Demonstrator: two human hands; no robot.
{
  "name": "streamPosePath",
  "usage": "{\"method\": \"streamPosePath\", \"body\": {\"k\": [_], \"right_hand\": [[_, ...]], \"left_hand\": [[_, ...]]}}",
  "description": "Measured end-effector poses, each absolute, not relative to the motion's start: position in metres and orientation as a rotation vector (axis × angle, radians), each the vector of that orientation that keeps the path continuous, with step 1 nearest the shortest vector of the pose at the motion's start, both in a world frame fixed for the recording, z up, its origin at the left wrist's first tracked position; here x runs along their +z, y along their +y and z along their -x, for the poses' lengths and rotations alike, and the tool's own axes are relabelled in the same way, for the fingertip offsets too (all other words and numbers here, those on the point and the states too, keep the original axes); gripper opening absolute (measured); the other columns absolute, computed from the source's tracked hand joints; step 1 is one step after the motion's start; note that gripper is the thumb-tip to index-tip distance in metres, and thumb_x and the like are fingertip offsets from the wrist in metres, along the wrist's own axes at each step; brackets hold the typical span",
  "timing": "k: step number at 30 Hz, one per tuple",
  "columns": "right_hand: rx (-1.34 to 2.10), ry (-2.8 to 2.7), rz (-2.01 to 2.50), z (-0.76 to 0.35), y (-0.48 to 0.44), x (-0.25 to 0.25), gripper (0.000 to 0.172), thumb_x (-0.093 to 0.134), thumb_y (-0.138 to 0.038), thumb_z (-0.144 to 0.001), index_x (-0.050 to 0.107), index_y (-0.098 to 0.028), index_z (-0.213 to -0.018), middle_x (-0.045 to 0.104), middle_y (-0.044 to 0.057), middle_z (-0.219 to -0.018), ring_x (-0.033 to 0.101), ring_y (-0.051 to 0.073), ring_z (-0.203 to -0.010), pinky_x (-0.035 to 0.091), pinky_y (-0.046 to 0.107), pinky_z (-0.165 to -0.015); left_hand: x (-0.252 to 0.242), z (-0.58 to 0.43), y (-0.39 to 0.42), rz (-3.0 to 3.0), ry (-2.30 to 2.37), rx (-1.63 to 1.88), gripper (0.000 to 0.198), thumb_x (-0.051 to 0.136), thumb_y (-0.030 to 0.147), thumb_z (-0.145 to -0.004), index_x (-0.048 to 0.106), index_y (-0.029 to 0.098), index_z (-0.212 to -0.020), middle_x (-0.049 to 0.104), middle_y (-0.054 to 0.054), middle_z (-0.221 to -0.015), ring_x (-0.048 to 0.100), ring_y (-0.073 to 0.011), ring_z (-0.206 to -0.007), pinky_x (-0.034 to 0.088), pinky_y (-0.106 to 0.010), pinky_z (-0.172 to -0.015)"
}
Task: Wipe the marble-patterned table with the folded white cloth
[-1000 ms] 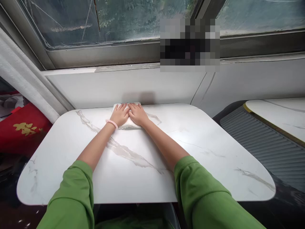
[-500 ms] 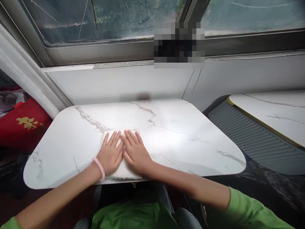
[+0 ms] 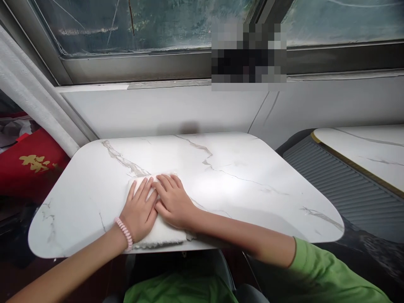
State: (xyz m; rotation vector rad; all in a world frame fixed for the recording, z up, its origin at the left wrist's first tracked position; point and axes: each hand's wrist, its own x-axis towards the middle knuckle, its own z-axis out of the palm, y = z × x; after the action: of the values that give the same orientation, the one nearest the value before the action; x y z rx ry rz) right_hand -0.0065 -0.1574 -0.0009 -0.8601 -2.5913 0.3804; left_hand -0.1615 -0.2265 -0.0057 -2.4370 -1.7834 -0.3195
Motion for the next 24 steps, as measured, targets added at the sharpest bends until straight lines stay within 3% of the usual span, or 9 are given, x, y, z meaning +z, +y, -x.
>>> {"method": "streamPosePath", "body": {"k": [5, 11, 15, 19, 24], "right_hand": [[0.335, -2.528, 0.868, 0.041, -0.113, -0.008, 0.043, 0.043, -0.025, -0.087, 0.055, -0.012, -0.126, 0.056, 0.017, -0.132, 0.046, 0.029, -0.122, 0.025, 0.049, -0.112], [0.292, -2.519, 0.918, 0.091, -0.026, -0.012, 0.044, 0.038, -0.023, -0.088, 0.052, -0.012, -0.129, 0.057, 0.016, -0.131, 0.047, 0.029, -0.121, 0.025, 0.047, -0.109], [0.265, -2.540, 0.948, 0.118, 0.018, -0.010, 0.044, 0.036, -0.021, -0.090, 0.052, -0.012, -0.130, 0.057, 0.016, -0.131, 0.047, 0.029, -0.122, 0.026, 0.044, -0.109], [0.257, -2.547, 0.976, 0.129, 0.038, -0.008, 0.042, 0.033, -0.020, -0.091, 0.053, -0.013, -0.127, 0.059, 0.015, -0.128, 0.048, 0.028, -0.120, 0.028, 0.043, -0.108], [0.265, -2.529, 0.945, 0.123, 0.029, -0.011, 0.042, 0.032, -0.019, -0.091, 0.053, -0.013, -0.126, 0.057, 0.015, -0.132, 0.047, 0.027, -0.123, 0.024, 0.044, -0.112]], "left_hand": [[0.002, 0.185, -0.176, 2.425, -1.980, -0.162, 0.053, 0.032, 0.016, -0.094, 0.045, 0.019, -0.145, 0.037, -0.012, -0.156, 0.029, -0.0283, -0.147, 0.020, -0.057, -0.120], [0.004, 0.229, -0.079, 2.394, -2.077, -0.122, 0.051, 0.030, 0.018, -0.097, 0.040, 0.019, -0.147, 0.031, -0.011, -0.159, 0.024, -0.0256, -0.149, 0.011, -0.053, -0.122], [0.003, 0.253, -0.032, 2.328, -2.124, -0.149, 0.048, 0.030, 0.018, -0.098, 0.042, 0.017, -0.144, 0.030, -0.013, -0.159, 0.026, -0.0256, -0.148, 0.012, -0.052, -0.123], [0.002, 0.263, -0.012, 2.334, -2.044, -0.250, 0.047, 0.021, 0.017, -0.100, 0.044, 0.012, -0.141, 0.036, -0.014, -0.156, 0.030, -0.0258, -0.146, 0.015, -0.053, -0.121], [-0.005, 0.259, -0.019, 2.310, -2.069, -0.238, 0.044, 0.034, 0.019, -0.097, 0.048, 0.015, -0.139, 0.034, -0.015, -0.157, 0.030, -0.0304, -0.145, 0.015, -0.059, -0.120]]}}
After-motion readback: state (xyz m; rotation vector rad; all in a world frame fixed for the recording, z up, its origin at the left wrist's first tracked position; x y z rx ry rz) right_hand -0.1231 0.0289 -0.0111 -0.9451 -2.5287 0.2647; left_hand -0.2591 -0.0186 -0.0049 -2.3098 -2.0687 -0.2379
